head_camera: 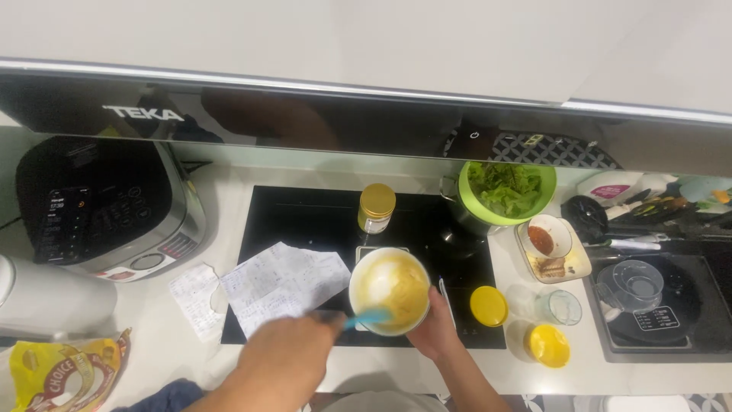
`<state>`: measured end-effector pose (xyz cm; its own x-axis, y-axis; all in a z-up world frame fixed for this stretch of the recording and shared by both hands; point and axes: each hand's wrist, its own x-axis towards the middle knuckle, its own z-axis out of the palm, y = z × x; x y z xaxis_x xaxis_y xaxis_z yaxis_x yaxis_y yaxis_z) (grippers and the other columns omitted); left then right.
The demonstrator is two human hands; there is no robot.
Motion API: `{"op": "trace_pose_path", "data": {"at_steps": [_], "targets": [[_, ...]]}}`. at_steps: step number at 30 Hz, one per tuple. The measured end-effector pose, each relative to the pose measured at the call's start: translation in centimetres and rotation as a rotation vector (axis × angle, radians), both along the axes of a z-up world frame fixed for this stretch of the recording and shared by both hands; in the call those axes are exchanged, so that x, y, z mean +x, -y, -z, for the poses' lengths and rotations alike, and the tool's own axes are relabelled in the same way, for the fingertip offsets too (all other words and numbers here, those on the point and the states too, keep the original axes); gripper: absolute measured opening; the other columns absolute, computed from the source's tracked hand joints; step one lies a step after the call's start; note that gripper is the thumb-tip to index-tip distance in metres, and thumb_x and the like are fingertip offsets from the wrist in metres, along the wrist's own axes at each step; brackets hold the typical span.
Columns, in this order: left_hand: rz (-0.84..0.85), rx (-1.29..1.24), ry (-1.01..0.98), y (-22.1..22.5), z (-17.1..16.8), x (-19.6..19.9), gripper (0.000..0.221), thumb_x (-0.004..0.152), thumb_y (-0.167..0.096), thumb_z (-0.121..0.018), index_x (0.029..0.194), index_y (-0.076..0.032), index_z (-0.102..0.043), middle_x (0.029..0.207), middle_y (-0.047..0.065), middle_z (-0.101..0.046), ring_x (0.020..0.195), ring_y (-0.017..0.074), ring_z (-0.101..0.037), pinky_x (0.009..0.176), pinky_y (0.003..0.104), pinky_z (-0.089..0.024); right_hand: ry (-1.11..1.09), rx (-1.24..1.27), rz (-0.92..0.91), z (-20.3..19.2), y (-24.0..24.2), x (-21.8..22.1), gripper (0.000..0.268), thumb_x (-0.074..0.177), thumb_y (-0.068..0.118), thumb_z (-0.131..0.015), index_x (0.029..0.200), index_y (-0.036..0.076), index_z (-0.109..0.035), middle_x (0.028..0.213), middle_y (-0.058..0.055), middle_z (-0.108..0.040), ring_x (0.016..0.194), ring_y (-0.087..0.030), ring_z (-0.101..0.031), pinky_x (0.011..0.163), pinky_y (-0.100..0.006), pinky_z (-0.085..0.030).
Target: Mixing ingredients in a bowl using a spatula on a kitchen counter.
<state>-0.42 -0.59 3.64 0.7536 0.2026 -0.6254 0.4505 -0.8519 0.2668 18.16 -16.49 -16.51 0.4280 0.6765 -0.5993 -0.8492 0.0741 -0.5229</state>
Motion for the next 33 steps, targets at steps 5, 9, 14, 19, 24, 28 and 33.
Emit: {"op": "trace_pose_path", "data": {"at_steps": [5,9,14,19,24,28,33], "targets": [[-0.016,0.094,0.160,0.7,0.2,0.5,0.076,0.089,0.000,-0.057,0.159,-0.006,-0.027,0.100,0.020,-0.061,0.068,0.0314,-0.071,0.063,0.043,-0.064,0.118,0.199,-0.147,1.8,-0.1,-0.1,0.074,0.085,0.054,-0.056,0.141,0.006,-0.053,0.139,-0.021,-0.055,0.128,-0.038,-0.052,0.103,-0.055,-0.041],[-0.058,0.069,0.095,0.4,1.6,-0.3,0.063,0.088,-0.004,-0.061,0.149,-0.012,-0.044,0.108,0.013,-0.062,0.082,0.0286,-0.068,0.073,0.043,-0.059,0.028,0.018,-0.043,-0.3,-0.5,-0.4,0.086,0.077,0.049,-0.051,0.149,0.002,-0.045,0.146,-0.026,-0.049,0.132,-0.044,-0.047,0.105,-0.057,-0.038],[0.076,-0.032,0.090,0.3,0.0,-0.1,0.064,0.094,-0.001,-0.053,0.154,-0.006,-0.034,0.100,0.017,-0.063,0.083,0.0307,-0.067,0.074,0.043,-0.057,0.002,-0.102,0.037,-3.0,-1.4,-0.7,0.078,0.093,0.059,-0.032,0.151,0.008,-0.045,0.146,-0.026,-0.048,0.133,-0.043,-0.045,0.109,-0.060,-0.034],[-0.089,0.038,0.344,1.1,3.6,-0.8,0.062,0.085,-0.004,-0.053,0.147,-0.010,-0.049,0.103,0.020,-0.063,0.075,0.0368,-0.070,0.068,0.048,-0.056,0.080,-0.055,-0.115,-2.2,-1.5,-0.7,0.077,0.095,0.059,-0.030,0.149,0.007,-0.048,0.145,-0.027,-0.054,0.134,-0.045,-0.051,0.110,-0.063,-0.038],[-0.124,0.061,0.259,-0.2,2.2,-0.9,0.060,0.081,-0.001,-0.051,0.138,-0.019,-0.058,0.115,0.010,-0.067,0.082,0.0310,-0.073,0.074,0.045,-0.058,0.027,-0.212,-0.028,-3.6,-2.0,-0.1,0.077,0.095,0.059,-0.028,0.153,0.010,-0.043,0.150,-0.025,-0.051,0.138,-0.046,-0.050,0.111,-0.064,-0.038],[0.009,-0.107,-0.016,0.3,-1.3,0.4,0.072,0.090,0.000,-0.055,0.157,-0.019,-0.036,0.100,0.009,-0.067,0.084,0.0260,-0.065,0.078,0.041,-0.053,0.078,-0.145,-0.022,-3.6,-1.7,0.3,0.085,0.084,0.065,-0.037,0.145,0.007,-0.050,0.148,-0.025,-0.052,0.135,-0.048,-0.049,0.105,-0.063,-0.040],[-0.037,0.100,0.182,0.8,1.6,-0.5,0.058,0.089,-0.003,-0.051,0.146,-0.010,-0.045,0.101,0.018,-0.063,0.073,0.0326,-0.071,0.067,0.045,-0.060,0.034,-0.182,-0.061,-4.0,-1.8,-0.4,0.085,0.093,0.064,-0.026,0.153,0.007,-0.045,0.149,-0.030,-0.052,0.135,-0.049,-0.051,0.106,-0.064,-0.042]]}}
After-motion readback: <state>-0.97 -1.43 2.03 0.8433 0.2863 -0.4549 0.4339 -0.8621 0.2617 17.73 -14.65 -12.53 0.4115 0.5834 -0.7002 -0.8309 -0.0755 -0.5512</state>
